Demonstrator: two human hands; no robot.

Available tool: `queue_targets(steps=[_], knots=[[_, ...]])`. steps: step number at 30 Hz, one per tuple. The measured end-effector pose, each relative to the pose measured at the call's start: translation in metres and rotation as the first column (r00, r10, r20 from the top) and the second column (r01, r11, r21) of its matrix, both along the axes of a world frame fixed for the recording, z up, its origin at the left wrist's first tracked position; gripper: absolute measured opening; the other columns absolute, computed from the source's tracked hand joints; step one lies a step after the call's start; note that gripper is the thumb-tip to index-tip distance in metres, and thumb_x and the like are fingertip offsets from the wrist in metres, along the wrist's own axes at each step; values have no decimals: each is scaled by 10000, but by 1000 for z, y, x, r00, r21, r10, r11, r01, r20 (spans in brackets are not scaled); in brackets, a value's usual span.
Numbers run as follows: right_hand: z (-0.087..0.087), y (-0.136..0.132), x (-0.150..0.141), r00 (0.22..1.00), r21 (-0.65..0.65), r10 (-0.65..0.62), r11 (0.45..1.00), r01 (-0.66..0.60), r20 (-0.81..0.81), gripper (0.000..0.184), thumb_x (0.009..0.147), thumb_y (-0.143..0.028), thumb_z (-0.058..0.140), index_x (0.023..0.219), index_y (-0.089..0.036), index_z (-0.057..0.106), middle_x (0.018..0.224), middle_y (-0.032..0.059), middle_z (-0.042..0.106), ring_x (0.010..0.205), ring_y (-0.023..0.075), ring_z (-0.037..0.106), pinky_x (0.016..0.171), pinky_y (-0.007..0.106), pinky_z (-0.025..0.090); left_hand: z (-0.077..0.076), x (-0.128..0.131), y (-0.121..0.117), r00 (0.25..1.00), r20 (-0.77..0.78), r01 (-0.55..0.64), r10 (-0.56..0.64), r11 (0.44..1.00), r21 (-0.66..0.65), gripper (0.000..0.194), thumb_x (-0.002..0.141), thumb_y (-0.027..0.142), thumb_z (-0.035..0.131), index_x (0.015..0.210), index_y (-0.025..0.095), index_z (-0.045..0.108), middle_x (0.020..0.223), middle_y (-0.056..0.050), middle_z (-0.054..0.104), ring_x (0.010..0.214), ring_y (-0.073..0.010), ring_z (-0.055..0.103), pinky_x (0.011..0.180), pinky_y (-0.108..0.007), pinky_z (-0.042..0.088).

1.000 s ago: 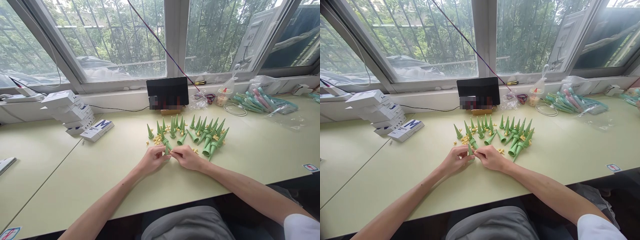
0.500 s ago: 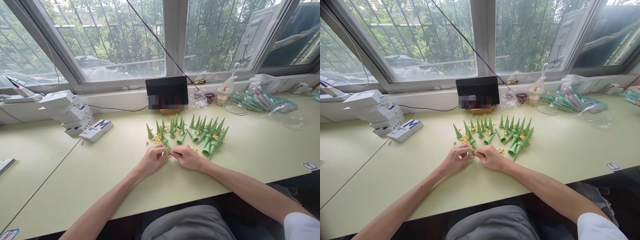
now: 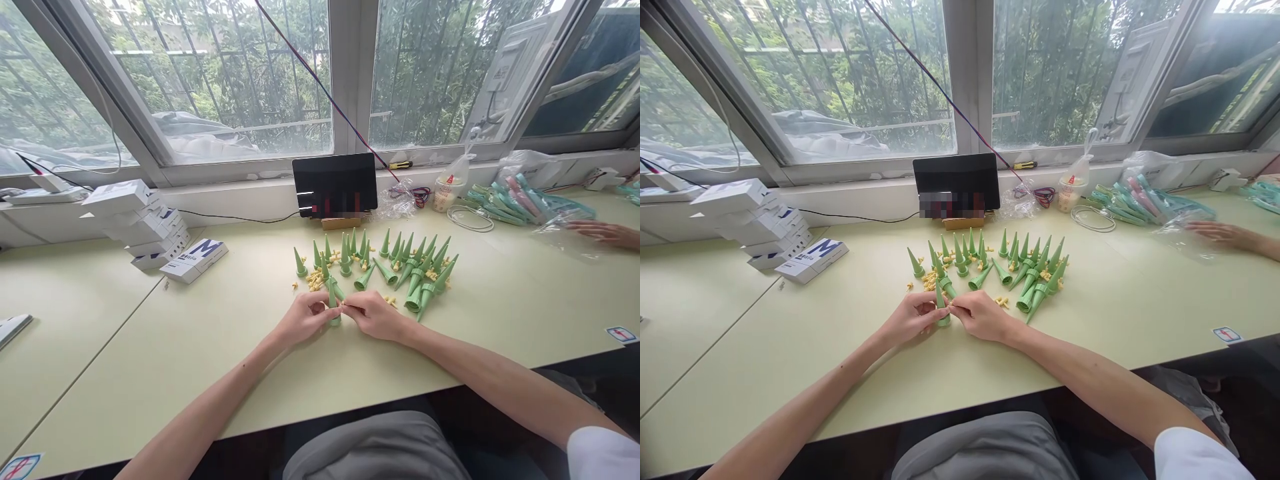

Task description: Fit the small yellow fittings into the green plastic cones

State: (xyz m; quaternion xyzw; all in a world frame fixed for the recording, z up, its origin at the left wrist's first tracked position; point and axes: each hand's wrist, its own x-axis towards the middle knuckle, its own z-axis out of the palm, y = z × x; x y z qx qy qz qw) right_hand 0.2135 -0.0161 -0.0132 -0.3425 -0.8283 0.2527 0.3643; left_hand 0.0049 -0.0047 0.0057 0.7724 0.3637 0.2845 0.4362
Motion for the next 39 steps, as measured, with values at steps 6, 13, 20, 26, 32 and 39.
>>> queue_targets(steps=[6,13,20,26,32,39], knots=[[0,1,1,1000,-11,16,1000,-15,15,361,940,-186,471,620,-193,304,581,-41,348,555,97,294,556,254,240,-5,-2,2,998,-52,-13,26,974,228,226,908,384,642,899,177,731,713,7,515,592,-89,407,520,-208,348],[0,1,1,999,-21,19,1000,-19,25,343,950,-183,463,630,-189,339,586,-38,379,557,97,308,562,249,248,-5,-2,2,996,-88,-8,34,958,288,208,917,362,627,878,181,723,715,4,497,600,-99,416,541,-219,377],[1,1,1,1000,-24,12,1000,-12,18,366,931,-176,474,615,-194,290,577,-47,323,557,97,275,554,254,232,-6,-2,3,994,-97,-27,50,975,221,270,917,407,620,880,157,716,653,15,488,579,-96,357,524,-229,312],[1,1,1,1000,-29,7,1000,-6,24,362,923,-168,477,608,-194,301,575,-47,329,555,97,282,551,252,236,-6,-2,2,994,-103,-11,34,976,216,264,921,409,616,896,165,715,703,5,520,598,-95,385,538,-223,340],[3,1,0,999,-35,9,999,-7,46,336,913,-137,476,606,-187,350,578,-42,365,559,98,310,560,245,252,-6,-2,2,993,-117,2,29,966,259,243,926,394,611,901,175,713,705,5,513,595,-96,422,547,-218,381],[3,0,1,996,-28,10,1000,-7,86,311,902,-92,483,611,-177,415,586,-32,418,558,100,342,568,243,264,-4,-1,1,989,-150,27,19,953,300,214,928,363,613,893,176,711,699,8,532,571,-86,440,548,-211,393]])
